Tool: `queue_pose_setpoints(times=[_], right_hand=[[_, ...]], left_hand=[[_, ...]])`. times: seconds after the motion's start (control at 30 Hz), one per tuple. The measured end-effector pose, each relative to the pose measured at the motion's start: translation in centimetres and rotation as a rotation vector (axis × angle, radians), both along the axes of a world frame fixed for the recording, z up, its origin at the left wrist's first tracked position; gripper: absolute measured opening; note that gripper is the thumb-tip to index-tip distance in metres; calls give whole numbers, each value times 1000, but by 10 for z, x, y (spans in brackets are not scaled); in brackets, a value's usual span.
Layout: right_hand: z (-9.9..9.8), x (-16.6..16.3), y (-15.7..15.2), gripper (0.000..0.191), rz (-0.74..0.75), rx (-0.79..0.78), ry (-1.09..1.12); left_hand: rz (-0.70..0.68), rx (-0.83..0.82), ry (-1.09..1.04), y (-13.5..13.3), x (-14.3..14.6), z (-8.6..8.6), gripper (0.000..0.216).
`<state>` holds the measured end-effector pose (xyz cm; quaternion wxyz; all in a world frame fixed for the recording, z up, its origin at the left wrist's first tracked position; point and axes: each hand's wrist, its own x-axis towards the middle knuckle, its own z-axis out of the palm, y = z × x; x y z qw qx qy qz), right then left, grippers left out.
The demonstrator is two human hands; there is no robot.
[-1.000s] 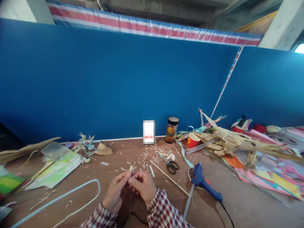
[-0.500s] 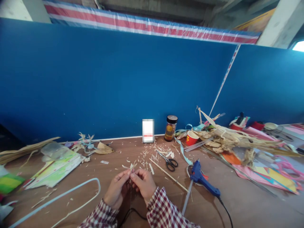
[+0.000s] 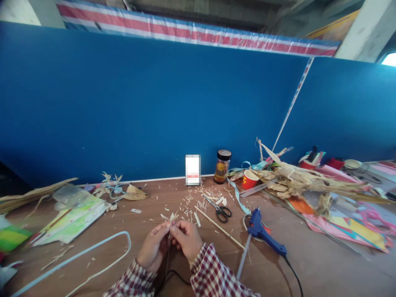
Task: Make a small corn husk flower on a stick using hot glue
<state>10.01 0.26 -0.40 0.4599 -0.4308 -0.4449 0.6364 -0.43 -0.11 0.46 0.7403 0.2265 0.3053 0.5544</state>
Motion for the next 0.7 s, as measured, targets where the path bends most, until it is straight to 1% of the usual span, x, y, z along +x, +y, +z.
queue_pose_setpoints(times=[0.17, 0.3, 0.47, 0.7], right_hand=[[1, 0, 0, 35, -9, 12, 3], [3, 2, 1, 34, -11, 7, 10], [1, 3, 1, 34, -10, -11, 13], [-1, 2, 0, 35, -4, 4, 1]], left_hand=[[32, 2, 6, -2, 2, 5, 8], [27, -31, 4, -3, 1, 8, 10], [15, -43, -7, -1, 0, 4, 12], [13, -29, 17, -1, 0, 2, 10]])
